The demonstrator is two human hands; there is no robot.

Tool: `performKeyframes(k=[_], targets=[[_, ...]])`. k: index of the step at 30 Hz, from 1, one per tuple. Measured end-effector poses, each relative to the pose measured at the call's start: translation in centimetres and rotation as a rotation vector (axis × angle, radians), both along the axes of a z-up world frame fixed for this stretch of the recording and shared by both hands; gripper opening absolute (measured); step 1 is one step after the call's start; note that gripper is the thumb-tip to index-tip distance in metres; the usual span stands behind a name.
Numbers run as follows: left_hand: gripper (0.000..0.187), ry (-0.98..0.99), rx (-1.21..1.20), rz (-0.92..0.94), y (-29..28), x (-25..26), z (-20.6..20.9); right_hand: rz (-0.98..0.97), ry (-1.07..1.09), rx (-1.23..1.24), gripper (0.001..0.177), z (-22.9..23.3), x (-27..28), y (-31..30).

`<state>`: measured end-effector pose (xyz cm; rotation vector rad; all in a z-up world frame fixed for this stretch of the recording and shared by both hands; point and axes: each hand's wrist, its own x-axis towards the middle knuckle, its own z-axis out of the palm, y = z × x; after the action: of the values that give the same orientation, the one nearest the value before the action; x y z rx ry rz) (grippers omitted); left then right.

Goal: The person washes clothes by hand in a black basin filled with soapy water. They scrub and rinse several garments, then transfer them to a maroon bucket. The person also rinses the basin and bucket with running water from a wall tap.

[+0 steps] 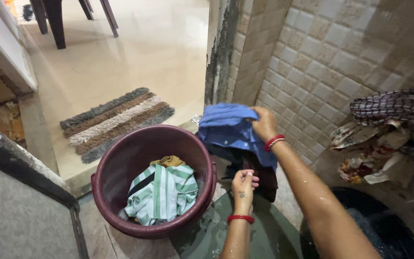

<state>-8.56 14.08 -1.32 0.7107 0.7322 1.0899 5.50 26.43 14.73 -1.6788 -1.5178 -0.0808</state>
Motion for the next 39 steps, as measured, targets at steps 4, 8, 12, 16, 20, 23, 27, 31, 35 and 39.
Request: performKeyframes(k=[4, 8, 12, 16, 20, 23, 27, 31, 35, 39], targets=[[0.025, 0.023, 0.032, 0.078, -0.4, -1.6, 2.7, 0.011, 0.205, 0.102, 0.032, 7.1, 0.0, -5.3], [0.067, 0.164, 0.225, 0.268, -0.5, -3.3, 6.8, 0.099, 0.335, 0.185, 0.033, 12.9, -1.6, -14.5], [0.098, 0.007, 0.063, 0.096, -0.8, -4.7, 9.3, 0.135, 0.537, 0.178, 0.036, 14.4, -3.5, -23.1], [0.094, 0.148, 0.705, 0.242, -3.1, -3.4, 10.6, 0.181, 0.621, 0.020, 0.039, 14.2, -3.3, -29.7], [0.085, -0.094, 0.624, 0.003, -5.7, -4.0, 12.9, 0.197, 0.745, -0.107, 0.043, 13.9, -1.5, -33.5], [0.079, -0.229, 0.464, -0.037, -5.5, -5.4, 16.5, 0.212, 0.551, -0.402, 0.062, 14.1, -0.8, -35.5], [0.072, -0.101, 0.596, -0.013, -8.9, -4.9, 22.6, 0.441, 0.362, -0.446, 0.116, 16.0, -2.4, -37.3], [0.064, 0.108, 0.777, -0.014, -14.7, -3.0, 27.3, 0.605, -0.083, 0.122, 0.128, 17.7, -5.9, -36.7], [0.058, 0.191, 0.953, -0.161, -15.7, -4.3, 29.5, 0.421, 0.080, 0.233, 0.069, 18.8, -6.6, -37.8], [0.101, 0.115, 1.328, -0.528, -12.0, -9.1, 29.0, 0.387, 0.339, 0.298, 0.040, 19.2, -6.1, -38.9]])
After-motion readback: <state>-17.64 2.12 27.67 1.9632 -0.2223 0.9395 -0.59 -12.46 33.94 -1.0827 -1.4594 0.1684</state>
